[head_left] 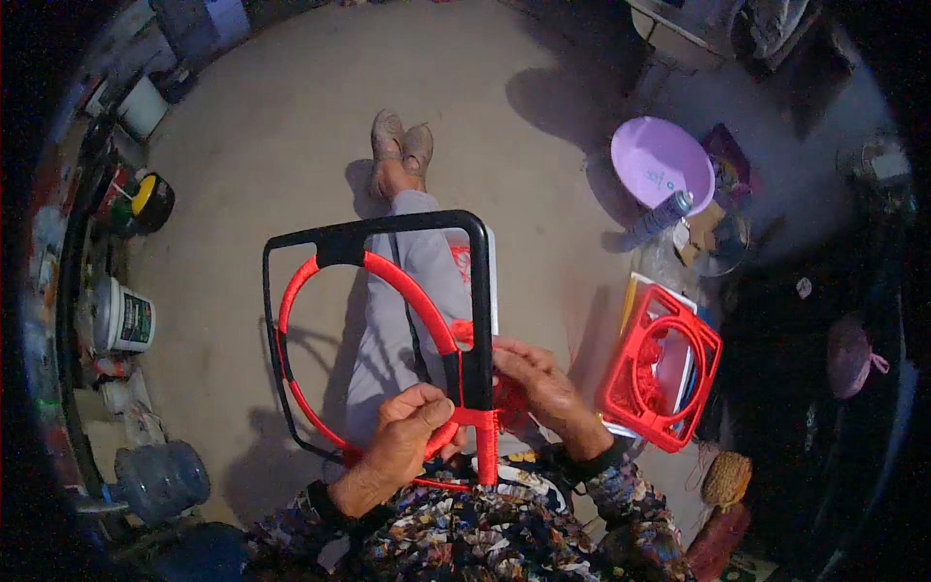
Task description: The recorder is wrapping a red cord around a black and red plastic hoop frame.
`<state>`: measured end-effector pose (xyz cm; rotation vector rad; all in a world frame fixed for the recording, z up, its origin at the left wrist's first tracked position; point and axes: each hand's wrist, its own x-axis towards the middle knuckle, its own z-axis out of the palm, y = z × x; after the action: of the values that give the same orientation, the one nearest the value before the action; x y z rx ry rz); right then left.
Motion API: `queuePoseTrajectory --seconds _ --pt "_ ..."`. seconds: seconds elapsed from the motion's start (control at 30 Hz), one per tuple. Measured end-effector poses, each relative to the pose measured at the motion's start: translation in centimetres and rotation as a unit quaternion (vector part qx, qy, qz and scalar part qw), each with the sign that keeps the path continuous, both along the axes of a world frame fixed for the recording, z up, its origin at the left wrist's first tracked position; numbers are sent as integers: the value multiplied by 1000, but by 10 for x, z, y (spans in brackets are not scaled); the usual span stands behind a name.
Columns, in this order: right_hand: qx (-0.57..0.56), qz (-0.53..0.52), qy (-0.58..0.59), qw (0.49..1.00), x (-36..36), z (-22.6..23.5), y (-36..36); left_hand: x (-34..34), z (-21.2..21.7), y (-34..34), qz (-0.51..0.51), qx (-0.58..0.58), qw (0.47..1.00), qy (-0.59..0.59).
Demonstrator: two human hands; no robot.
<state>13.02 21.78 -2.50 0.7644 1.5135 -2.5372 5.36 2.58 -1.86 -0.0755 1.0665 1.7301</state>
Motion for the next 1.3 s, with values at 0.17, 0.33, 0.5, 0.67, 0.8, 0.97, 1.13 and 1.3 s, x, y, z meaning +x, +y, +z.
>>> queuePoseTrajectory --seconds 0.17,0.33,0.5,0.67,0.8,0.97,1.13,1.3 --pt "295 -206 90 929 -5 76 9 -2 -7 3 -9 -14 1000 26" --pt "704 239 301 597 -50 89 -3 4 -18 11 45 22 999 15" --pt "792 357 268 417 -71 61 -25 10 -3 21 126 6 991 37" --pt "742 479 245 400 -77 74 -33 8 -7 21 175 -49 983 -17" --pt "747 423 267 438 -75 58 -29 8 -14 23 171 -57 983 -22" --pt "752 232 353 505 -59 79 1 4 -21 18 74 -17 997 -24" --pt "529 36 206 822 16 75 18 1 -19 12 18 -2 1000 -12" --pt "333 -5 45 942 36 8 9 0 -18 15 -11 -15 1000 -1"
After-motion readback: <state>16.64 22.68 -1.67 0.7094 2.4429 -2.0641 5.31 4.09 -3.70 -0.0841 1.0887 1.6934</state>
